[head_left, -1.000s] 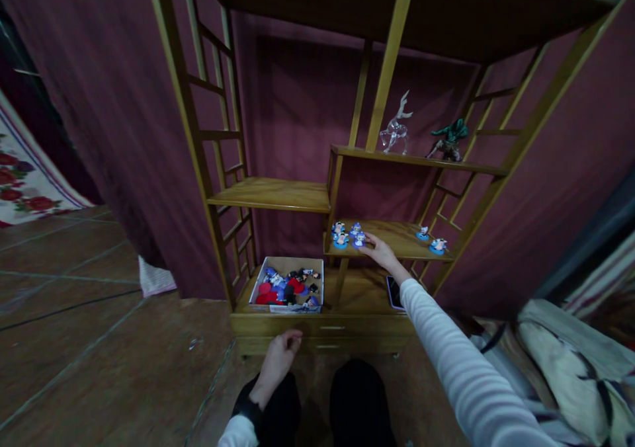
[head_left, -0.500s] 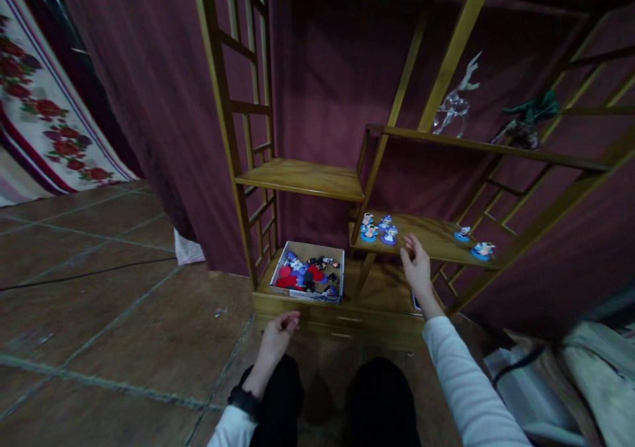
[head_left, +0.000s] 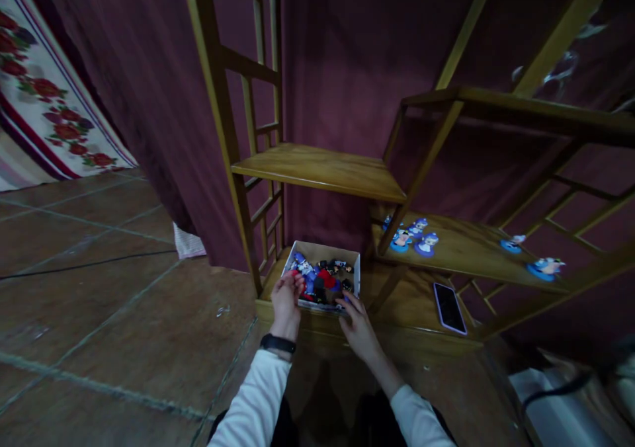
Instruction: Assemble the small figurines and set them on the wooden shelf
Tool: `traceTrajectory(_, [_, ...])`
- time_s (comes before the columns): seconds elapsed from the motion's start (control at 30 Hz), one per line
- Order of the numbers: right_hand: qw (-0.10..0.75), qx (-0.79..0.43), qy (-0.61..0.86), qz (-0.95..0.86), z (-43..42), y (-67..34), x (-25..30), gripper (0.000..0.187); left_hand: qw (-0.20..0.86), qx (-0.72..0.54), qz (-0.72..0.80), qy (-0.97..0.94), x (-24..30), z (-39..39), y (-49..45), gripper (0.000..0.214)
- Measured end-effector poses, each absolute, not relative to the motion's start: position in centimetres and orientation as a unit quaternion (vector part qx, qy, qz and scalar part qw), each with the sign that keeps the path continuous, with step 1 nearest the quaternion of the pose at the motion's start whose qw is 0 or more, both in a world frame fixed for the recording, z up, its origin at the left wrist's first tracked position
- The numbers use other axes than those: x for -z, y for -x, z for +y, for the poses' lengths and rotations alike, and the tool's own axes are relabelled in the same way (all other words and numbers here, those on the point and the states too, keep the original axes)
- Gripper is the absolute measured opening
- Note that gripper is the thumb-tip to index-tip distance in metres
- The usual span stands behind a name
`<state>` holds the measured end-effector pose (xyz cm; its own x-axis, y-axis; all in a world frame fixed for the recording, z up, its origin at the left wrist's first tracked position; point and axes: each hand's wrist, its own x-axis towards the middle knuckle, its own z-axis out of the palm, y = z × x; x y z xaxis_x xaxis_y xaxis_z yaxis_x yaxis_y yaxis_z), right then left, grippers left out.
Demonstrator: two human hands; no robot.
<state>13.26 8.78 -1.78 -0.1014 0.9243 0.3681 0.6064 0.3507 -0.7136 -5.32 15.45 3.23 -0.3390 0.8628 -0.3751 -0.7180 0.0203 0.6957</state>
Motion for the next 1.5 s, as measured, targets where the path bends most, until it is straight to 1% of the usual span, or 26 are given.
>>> traceTrajectory(0.07, [0.402,-0.205,0.548,-0.704,11.7,-13.1,2.8,0.046,0.567,-0.695,0.44,-0.039,-2.9,17.1,5.5,0.016])
traceTrajectory(0.2, [0.368,-0.2,0.559,-0.715,17.4,-12.7,3.3,0.045,0.617,-0.648,0.444,0.043,-2.9,19.1,6.5,0.014])
traceTrajectory(0.3, [0.338,-0.201,0.543,-0.742,20.9,-10.9,3.1,0.043,0.614,-0.674,0.408,0.047,-3.5,19.9,7.5,0.01])
traceTrajectory(0.37, [0.303,-0.197,0.544,-0.757,22.8,-8.9,3.1,0.04,0.605,-0.689,0.395,0.047,-3.7,20.1,8.3,0.01])
traceTrajectory(0.43, [0.249,-0.181,0.559,-0.77,24.3,-6.8,3.1,0.038,0.602,-0.695,0.39,0.057,-3.8,20.3,8.9,0.012])
traceTrajectory(0.53, [0.175,-0.153,0.574,-0.785,25.6,-4.3,3.3,0.039,0.605,-0.694,0.384,0.073,-3.8,20.4,9.4,0.014])
traceTrajectory(0.67, [0.122,-0.12,0.595,-0.785,25.7,-3.2,3.3,0.042,0.614,-0.689,0.376,0.088,-3.9,20.6,9.5,0.016])
traceTrajectory(0.8, [0.109,-0.107,0.596,-0.788,25.3,-3.8,3.0,0.04,0.613,-0.689,0.375,0.095,-4.0,20.7,9.8,0.018])
traceTrajectory(0.93, [0.097,-0.123,0.602,-0.783,25.1,-5.2,2.8,0.038,0.613,-0.694,0.367,0.087,-4.0,20.7,10.3,0.02])
traceTrajectory(1.1, [0.098,-0.13,0.588,-0.792,25.0,-8.4,2.5,0.035,0.625,-0.686,0.361,0.093,-4.0,20.7,10.4,0.02])
traceTrajectory(1.2, [0.082,-0.119,0.602,-0.785,24.8,-10.5,2.2,0.034,0.631,-0.679,0.361,0.1,-4.1,20.7,10.3,0.02])
traceTrajectory(1.27, [0.083,-0.108,0.627,-0.767,24.8,-11.4,1.9,0.031,0.631,-0.68,0.36,0.103,-4.2,20.7,10.3,0.02])
traceTrajectory(1.33, [0.102,-0.096,0.636,-0.759,24.8,-11.5,1.6,0.028,0.63,-0.682,0.358,0.103,-4.3,20.7,10.2,0.02])
traceTrajectory(1.43, [0.119,-0.114,0.567,-0.807,25.0,-10.1,1.2,0.029,0.633,-0.681,0.354,0.098,-4.3,20.7,10.0,0.02])
traceTrajectory(1.5, [0.089,-0.141,0.499,-0.85,25.3,-8.6,1.3,0.029,0.638,-0.678,0.352,0.097,-4.3,20.8,9.9,0.02])
